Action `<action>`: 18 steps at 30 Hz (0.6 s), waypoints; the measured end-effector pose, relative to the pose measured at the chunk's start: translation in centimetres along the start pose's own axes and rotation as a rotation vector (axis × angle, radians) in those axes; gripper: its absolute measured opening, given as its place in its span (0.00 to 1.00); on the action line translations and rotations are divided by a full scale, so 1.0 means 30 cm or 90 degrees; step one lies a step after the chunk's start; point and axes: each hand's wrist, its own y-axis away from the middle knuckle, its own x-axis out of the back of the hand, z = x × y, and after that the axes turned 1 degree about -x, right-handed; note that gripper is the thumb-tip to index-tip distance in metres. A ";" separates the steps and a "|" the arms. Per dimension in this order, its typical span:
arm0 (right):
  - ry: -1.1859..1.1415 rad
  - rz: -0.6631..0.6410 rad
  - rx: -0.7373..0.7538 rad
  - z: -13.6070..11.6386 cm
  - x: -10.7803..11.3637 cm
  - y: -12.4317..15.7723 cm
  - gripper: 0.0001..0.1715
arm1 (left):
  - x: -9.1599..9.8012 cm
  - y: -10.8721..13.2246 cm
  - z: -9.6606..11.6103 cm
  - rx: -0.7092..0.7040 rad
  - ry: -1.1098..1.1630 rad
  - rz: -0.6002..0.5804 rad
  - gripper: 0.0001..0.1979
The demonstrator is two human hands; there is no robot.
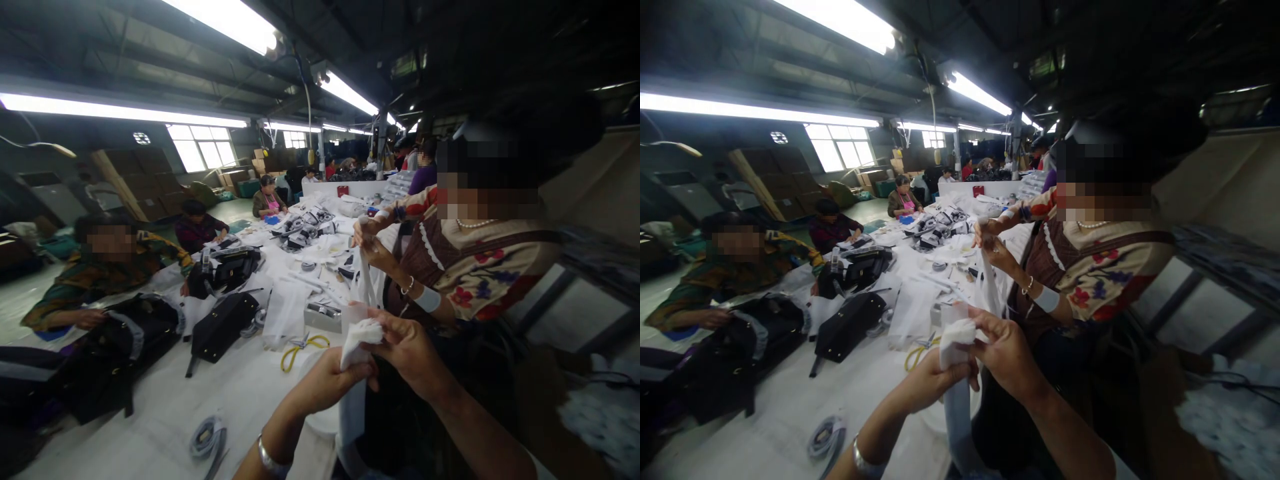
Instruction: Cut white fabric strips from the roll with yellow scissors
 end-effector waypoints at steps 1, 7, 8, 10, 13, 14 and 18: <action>-0.006 0.007 -0.009 0.000 0.002 -0.001 0.27 | -0.002 -0.001 -0.001 -0.001 0.001 0.000 0.22; 0.011 0.019 -0.022 0.002 0.013 0.007 0.26 | -0.025 -0.004 -0.025 0.024 0.024 -0.009 0.23; 0.019 0.023 -0.017 0.006 0.015 0.009 0.25 | -0.032 -0.006 -0.032 0.036 0.033 -0.003 0.23; 0.028 0.042 0.004 0.016 0.019 0.009 0.25 | -0.046 -0.013 -0.042 0.054 0.060 0.016 0.24; -0.019 0.063 0.056 0.045 0.033 0.007 0.34 | -0.063 -0.030 -0.041 0.060 0.115 0.042 0.25; -0.044 0.055 0.066 0.061 0.040 0.008 0.41 | -0.067 -0.038 -0.037 0.063 0.134 0.053 0.24; -0.096 -0.058 0.014 0.165 0.080 0.033 0.59 | -0.069 -0.078 -0.014 0.074 0.212 0.103 0.24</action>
